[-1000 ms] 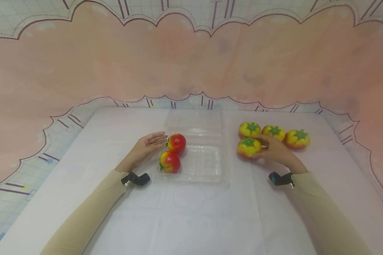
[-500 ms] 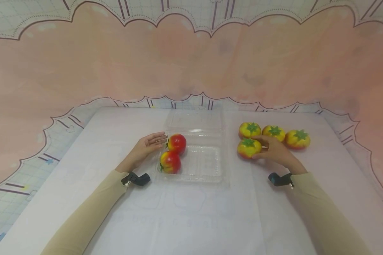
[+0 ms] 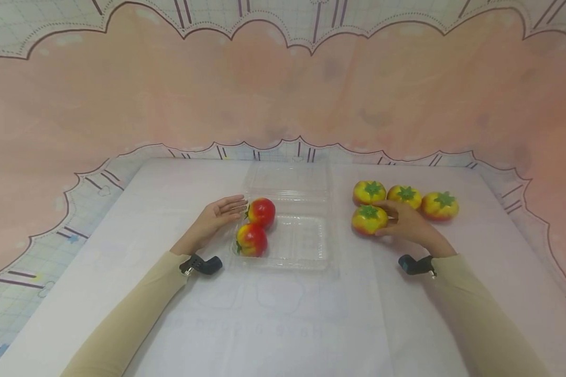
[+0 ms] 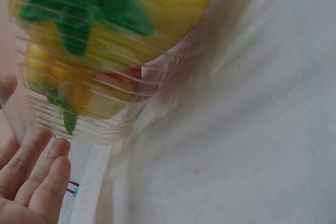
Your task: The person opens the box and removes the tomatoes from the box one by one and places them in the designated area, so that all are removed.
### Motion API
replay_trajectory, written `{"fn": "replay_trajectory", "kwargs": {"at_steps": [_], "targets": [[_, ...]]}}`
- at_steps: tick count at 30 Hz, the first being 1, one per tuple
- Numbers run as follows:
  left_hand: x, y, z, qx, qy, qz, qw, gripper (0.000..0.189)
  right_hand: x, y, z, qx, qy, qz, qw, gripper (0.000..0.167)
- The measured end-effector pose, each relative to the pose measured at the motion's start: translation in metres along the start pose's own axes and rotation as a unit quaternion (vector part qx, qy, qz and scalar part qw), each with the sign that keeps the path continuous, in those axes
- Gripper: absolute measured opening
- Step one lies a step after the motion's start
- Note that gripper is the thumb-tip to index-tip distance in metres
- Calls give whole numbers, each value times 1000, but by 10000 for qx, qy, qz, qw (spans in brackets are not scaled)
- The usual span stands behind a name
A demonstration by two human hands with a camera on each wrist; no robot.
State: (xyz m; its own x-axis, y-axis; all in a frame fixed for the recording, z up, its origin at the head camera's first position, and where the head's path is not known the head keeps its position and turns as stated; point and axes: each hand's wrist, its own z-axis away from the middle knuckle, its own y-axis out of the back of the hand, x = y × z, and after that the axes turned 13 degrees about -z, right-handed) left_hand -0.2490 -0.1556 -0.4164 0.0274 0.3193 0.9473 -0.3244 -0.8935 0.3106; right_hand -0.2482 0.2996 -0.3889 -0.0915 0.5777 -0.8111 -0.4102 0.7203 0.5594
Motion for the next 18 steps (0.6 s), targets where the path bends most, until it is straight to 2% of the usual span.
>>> {"fn": "replay_trajectory", "kwargs": {"at_steps": [9,18], "targets": [[-1,1,-1,-16,-42,-98,9999,53,0,2,2,-103,119,66,9999,72],[0,1,0,-19,-32,-57,10000,54,-2,1,1,-10,-45,50,10000,74]]}}
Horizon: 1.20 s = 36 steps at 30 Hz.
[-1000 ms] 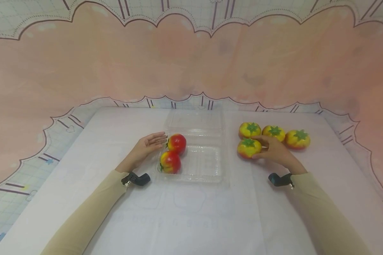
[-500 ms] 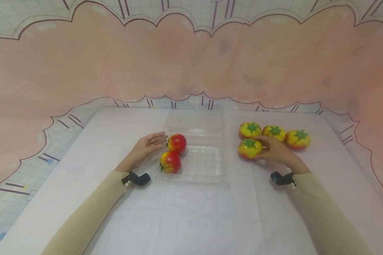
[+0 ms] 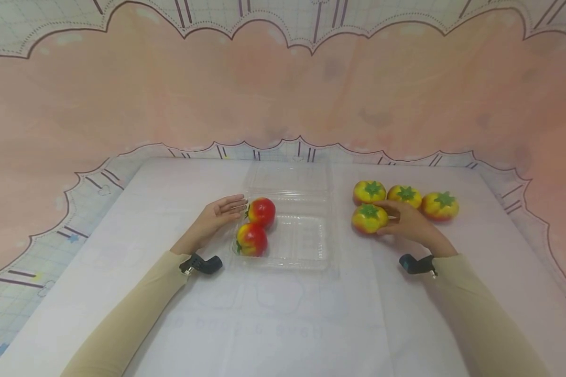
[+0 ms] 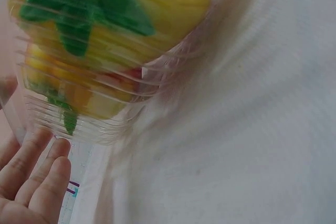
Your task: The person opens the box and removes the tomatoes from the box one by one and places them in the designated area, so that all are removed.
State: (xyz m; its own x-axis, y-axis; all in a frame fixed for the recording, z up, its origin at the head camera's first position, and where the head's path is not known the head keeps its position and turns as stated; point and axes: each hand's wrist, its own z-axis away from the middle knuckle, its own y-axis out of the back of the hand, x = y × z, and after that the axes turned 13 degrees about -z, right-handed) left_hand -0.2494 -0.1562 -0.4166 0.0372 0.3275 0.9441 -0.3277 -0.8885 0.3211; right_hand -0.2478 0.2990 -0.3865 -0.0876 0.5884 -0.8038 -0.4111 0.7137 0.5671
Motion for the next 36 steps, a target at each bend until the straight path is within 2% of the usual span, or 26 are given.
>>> {"fn": "replay_trajectory", "kwargs": {"at_steps": [8,16,36], "targets": [[0,-1,0,-2,-3,64,10000,54,3,0,-4,76,-138,-28,9999,74],[-1,0,0,-24,-36,67,10000,53,3,2,-4,116,-36,29,9999,73],[-1,0,-1,-19,-33,-44,10000,53,6,5,-4,91,-82,-17,9999,72]]}}
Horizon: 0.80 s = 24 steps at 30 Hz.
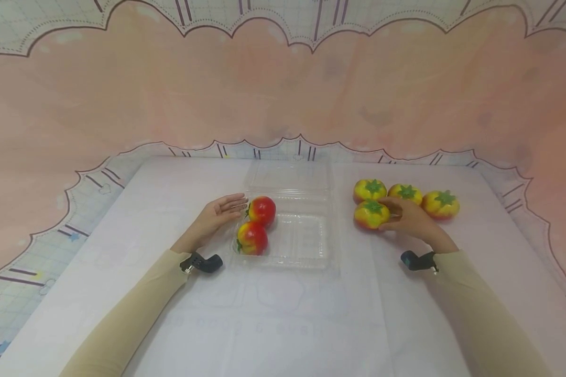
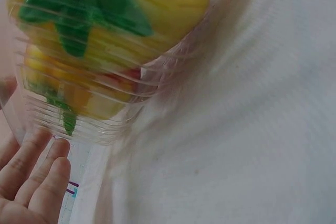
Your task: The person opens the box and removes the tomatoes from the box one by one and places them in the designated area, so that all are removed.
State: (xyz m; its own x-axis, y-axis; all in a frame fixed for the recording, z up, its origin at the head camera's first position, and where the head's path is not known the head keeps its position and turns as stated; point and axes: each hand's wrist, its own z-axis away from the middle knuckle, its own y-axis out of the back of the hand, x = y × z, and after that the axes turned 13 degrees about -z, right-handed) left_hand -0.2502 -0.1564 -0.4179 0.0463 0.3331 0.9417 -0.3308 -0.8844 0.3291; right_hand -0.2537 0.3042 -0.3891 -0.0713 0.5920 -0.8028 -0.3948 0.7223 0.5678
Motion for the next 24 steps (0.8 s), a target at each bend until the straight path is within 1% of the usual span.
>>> {"fn": "replay_trajectory", "kwargs": {"at_steps": [13,19,24], "targets": [[2,0,0,-12,-3,-26,10000,52,0,0,-1,124,-99,-106,9998,71],[2,0,1,-22,-24,-34,10000,52,-1,-2,-1,133,-95,-214,9996,72],[1,0,0,-22,-3,-22,10000,53,-2,-3,-2,115,-86,-199,9997,72]]}}
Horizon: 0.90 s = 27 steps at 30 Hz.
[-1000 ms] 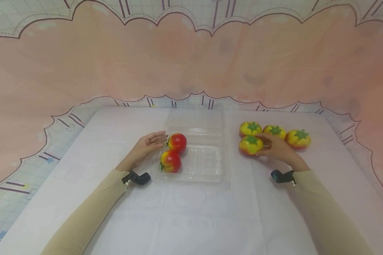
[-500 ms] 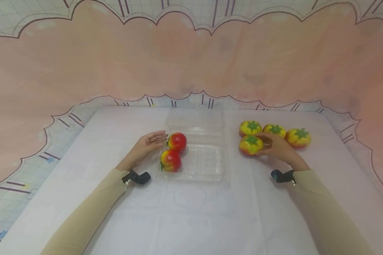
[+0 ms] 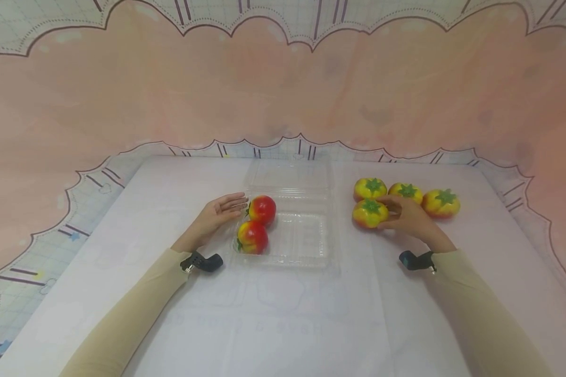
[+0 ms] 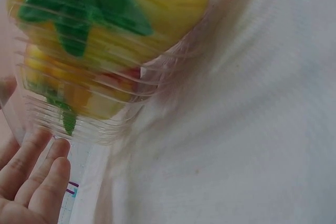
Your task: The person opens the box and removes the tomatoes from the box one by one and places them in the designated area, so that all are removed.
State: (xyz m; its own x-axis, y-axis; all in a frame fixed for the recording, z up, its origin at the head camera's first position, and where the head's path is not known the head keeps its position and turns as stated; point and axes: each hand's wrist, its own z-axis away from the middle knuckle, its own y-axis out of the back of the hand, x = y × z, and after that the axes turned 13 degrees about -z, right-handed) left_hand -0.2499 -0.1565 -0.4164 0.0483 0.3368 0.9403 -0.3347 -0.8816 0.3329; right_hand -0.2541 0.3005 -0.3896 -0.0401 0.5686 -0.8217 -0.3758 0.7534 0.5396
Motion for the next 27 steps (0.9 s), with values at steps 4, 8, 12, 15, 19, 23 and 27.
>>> {"fn": "replay_trajectory", "kwargs": {"at_steps": [4,8,12,15,19,23,27], "targets": [[0,0,0,-5,-22,19,10000,53,0,1,0,-38,11,50,10000,73],[0,0,0,-15,-38,61,10000,53,1,2,1,-61,59,75,9999,71],[0,0,0,-16,-22,61,10000,53,2,2,2,-35,68,80,9999,70],[0,0,0,-16,-13,67,10000,53,3,2,1,-6,43,67,10000,70],[0,0,0,-7,-4,74,10000,53,3,3,1,27,9,51,10000,69],[0,0,1,1,-3,86,10000,53,2,2,1,52,55,53,10000,69],[0,0,1,14,0,92,10000,53,1,2,1,58,94,74,9999,69]]}}
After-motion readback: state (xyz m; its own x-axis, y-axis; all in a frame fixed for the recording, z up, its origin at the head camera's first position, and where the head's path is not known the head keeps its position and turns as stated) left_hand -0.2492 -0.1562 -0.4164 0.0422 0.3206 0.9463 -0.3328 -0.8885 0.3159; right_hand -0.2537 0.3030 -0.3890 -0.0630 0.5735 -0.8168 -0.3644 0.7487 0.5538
